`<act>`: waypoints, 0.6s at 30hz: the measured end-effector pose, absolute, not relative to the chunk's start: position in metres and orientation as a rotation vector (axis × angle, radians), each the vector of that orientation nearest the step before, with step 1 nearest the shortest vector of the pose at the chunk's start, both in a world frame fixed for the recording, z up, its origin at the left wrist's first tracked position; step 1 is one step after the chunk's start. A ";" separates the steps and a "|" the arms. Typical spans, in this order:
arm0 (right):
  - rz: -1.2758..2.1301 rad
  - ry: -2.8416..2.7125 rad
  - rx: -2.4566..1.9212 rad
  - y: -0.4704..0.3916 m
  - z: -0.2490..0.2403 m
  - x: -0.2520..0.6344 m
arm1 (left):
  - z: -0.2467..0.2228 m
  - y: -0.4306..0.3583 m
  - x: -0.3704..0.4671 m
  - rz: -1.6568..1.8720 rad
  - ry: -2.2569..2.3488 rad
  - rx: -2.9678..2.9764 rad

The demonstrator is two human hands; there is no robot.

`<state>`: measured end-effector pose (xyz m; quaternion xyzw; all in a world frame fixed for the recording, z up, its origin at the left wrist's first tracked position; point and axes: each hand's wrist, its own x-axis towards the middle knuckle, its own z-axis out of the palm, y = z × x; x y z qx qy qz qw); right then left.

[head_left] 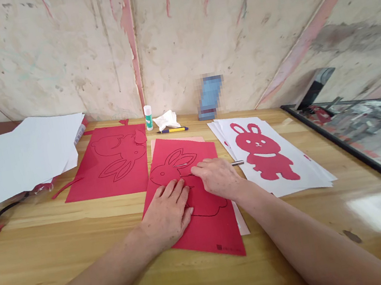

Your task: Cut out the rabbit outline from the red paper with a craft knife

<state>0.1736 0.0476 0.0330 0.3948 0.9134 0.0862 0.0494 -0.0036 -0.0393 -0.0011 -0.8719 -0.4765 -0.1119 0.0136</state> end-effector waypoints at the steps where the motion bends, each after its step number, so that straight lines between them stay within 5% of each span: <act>1: 0.265 2.778 1.208 0.048 0.033 0.174 | -0.001 -0.039 -0.004 -0.349 -1.484 -2.715; 18: 0.254 2.741 1.246 0.044 0.037 0.174 | 0.000 -0.039 -0.003 -0.316 -1.492 -2.726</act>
